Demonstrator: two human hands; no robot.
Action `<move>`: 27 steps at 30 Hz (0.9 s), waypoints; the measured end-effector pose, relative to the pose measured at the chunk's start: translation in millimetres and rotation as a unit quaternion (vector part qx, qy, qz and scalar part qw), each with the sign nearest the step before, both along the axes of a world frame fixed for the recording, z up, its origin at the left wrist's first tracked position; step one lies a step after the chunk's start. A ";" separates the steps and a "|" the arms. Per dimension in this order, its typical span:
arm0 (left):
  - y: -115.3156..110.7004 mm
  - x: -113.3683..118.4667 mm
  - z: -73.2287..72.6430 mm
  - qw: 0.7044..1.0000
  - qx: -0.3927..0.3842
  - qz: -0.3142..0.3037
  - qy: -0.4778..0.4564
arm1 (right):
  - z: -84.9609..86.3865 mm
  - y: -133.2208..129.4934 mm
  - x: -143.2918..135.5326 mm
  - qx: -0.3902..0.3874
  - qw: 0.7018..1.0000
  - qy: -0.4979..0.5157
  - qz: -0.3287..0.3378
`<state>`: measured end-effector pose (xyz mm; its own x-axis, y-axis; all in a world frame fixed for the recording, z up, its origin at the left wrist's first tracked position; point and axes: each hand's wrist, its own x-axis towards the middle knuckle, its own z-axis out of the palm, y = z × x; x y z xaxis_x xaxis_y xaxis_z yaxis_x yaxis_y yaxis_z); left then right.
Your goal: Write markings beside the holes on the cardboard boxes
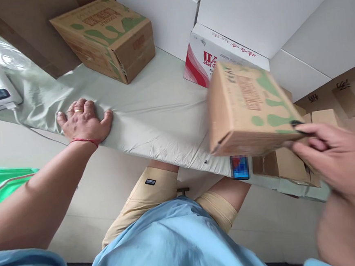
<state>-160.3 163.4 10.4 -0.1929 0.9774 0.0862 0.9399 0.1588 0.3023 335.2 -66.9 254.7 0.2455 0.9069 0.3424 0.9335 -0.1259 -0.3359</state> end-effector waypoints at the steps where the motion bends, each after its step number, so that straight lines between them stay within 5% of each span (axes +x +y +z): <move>1: 0.0 0.3 0.3 1.000 0.000 0.000 0.003 | -12.1 7.1 -21.1 -0.012 0.999 0.020 0.036; 4: -0.2 1.1 1.1 1.000 -0.001 0.000 0.012 | -65.6 24.8 -83.7 0.006 0.991 0.040 0.126; 8: -0.7 2.2 2.5 1.000 -0.014 -0.002 0.015 | -141.1 30.1 -159.0 0.026 0.987 0.024 0.154; 11: -1.3 3.2 3.7 1.000 -0.017 0.003 0.015 | -172.5 18.7 -180.9 0.042 0.981 0.091 0.165; 15: -1.8 3.3 3.2 1.000 -0.011 0.007 0.009 | -190.9 -10.2 -135.4 0.090 0.987 0.132 0.005; 19: -1.9 2.0 1.2 1.000 -0.008 0.003 -0.001 | -207.9 -40.2 -60.3 -0.031 0.982 0.008 -0.185; 23: -2.9 3.1 2.1 1.000 0.000 0.005 -0.002 | -225.9 -54.0 -33.3 -0.175 0.960 -0.010 -0.217; 27: -5.1 6.1 5.6 1.000 -0.001 0.007 -0.002 | -238.2 -46.4 -39.4 -0.168 0.951 0.011 -0.257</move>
<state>-154.2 158.3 16.0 -0.2070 0.9749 0.0824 0.9361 0.1729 0.3062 295.8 -113.3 16.5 0.6907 0.7218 0.0435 0.7120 -0.6685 -0.2148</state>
